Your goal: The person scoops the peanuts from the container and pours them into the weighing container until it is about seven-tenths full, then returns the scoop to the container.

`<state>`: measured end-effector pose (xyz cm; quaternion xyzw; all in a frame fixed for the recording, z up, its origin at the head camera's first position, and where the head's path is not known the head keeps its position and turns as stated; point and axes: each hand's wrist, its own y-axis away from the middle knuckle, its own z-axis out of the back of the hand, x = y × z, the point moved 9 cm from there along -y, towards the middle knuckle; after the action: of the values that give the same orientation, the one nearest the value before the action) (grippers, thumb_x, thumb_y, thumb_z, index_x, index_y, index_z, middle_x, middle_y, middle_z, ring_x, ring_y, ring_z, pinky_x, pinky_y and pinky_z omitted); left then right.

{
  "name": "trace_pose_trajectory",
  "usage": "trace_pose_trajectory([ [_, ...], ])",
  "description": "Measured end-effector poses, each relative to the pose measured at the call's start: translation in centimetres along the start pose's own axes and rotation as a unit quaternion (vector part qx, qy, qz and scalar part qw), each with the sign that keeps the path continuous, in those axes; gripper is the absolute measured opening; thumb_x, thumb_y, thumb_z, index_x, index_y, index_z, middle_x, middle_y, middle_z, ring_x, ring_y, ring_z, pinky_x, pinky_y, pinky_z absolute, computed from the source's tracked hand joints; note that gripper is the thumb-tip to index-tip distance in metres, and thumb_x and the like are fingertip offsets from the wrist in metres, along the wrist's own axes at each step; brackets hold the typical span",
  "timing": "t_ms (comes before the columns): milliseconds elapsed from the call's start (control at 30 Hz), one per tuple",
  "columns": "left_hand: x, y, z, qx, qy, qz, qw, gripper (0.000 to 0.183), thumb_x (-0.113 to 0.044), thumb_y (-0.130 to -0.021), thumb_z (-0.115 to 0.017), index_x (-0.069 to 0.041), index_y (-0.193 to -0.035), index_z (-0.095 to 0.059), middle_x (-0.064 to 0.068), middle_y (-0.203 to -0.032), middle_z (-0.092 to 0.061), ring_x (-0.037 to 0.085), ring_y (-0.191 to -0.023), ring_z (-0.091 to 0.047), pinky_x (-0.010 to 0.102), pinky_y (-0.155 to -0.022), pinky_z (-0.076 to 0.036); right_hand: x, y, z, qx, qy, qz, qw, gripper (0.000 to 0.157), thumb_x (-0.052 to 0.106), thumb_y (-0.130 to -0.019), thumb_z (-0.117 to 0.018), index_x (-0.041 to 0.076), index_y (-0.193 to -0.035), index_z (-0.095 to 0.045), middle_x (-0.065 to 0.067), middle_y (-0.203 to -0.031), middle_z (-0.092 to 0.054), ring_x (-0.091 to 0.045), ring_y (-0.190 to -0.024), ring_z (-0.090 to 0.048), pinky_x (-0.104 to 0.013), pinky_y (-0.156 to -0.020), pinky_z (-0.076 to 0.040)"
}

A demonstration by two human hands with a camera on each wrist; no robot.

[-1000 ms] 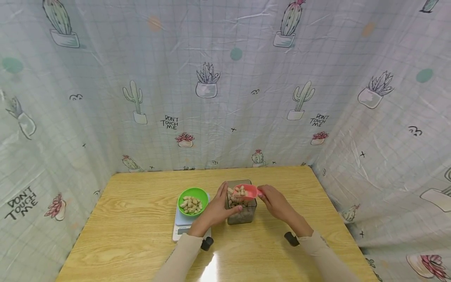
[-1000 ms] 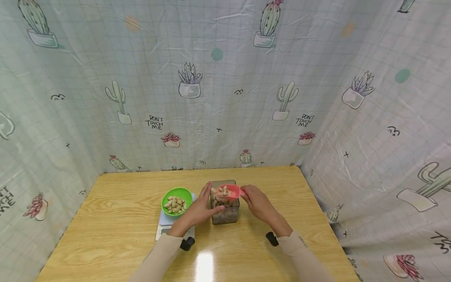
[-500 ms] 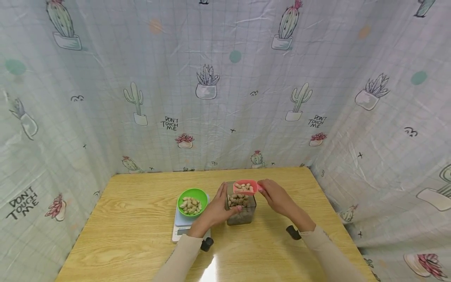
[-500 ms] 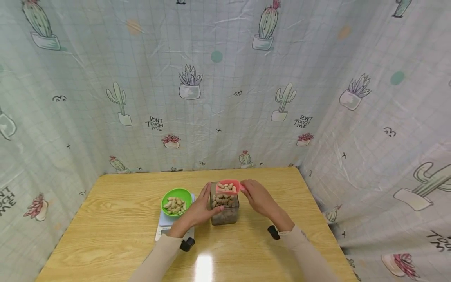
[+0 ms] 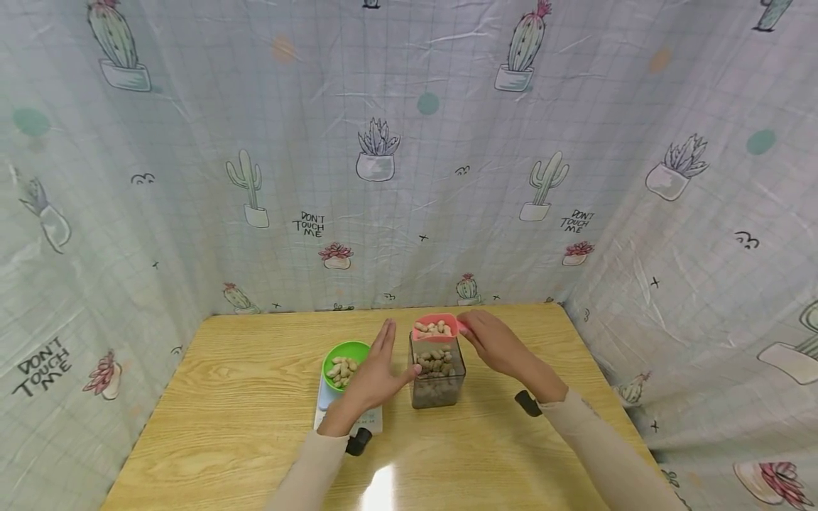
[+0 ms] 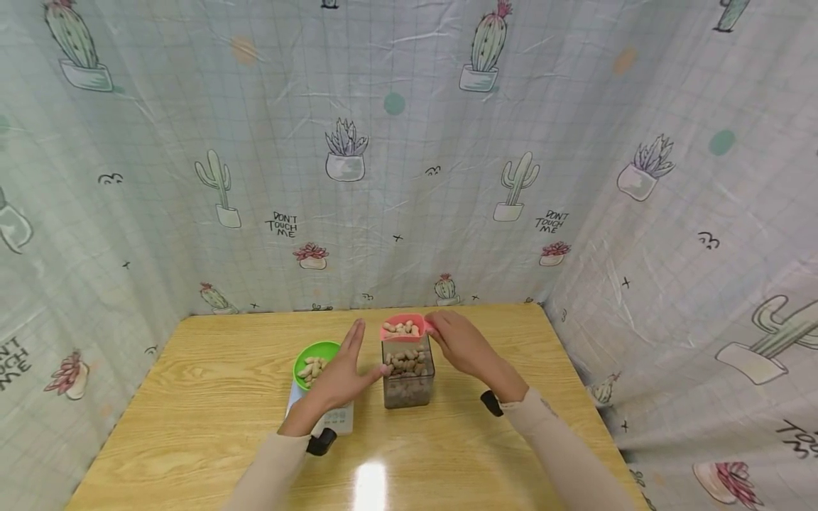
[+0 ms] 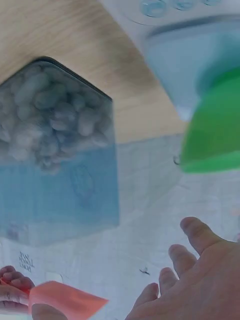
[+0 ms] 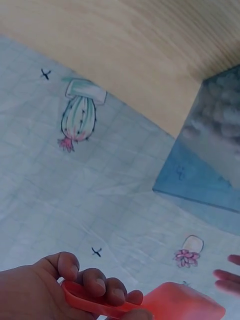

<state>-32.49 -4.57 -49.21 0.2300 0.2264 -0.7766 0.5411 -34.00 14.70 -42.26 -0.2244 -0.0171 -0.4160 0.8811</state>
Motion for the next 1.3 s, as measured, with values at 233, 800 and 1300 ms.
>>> trace_pose_trajectory([
  [233,1.3,1.6,2.9,-0.02,0.004,0.014,0.9997,0.093,-0.067,-0.083,-0.05,-0.037,-0.146,0.013,-0.017,-0.156,0.015,0.034,-0.128,-0.046,0.038,-0.066,-0.05,1.3,-1.4,0.0,0.0,0.017,0.031,0.999,0.021,0.022,-0.098,-0.046,0.013,-0.115,-0.054,-0.002,-0.102,-0.062,-0.018,-0.094,-0.059,-0.036,-0.08,-0.049],
  [800,7.0,5.0,5.7,-0.073,-0.054,0.02,0.9957,0.102,-0.061,-0.079,-0.061,-0.028,-0.15,0.005,-0.003,-0.159,0.004,0.033,-0.145,-0.013,0.06,-0.103,-0.033,4.7,-4.1,-2.9,0.022,0.014,0.049,0.998,0.022,0.024,-0.098,-0.047,0.013,-0.115,-0.056,-0.003,-0.109,-0.063,-0.018,-0.102,-0.059,-0.033,-0.088,-0.049],
  [1300,11.1,5.9,4.3,-0.045,-0.058,0.049,0.9961,0.105,-0.068,-0.078,-0.056,-0.019,-0.152,0.001,0.003,-0.159,0.004,0.038,-0.143,-0.017,0.061,-0.098,-0.038,6.2,-5.4,-6.5,0.066,0.06,0.041,0.995,0.022,0.03,-0.1,-0.041,0.019,-0.113,-0.055,0.003,-0.101,-0.06,-0.014,-0.094,-0.057,-0.031,-0.082,-0.048],
])
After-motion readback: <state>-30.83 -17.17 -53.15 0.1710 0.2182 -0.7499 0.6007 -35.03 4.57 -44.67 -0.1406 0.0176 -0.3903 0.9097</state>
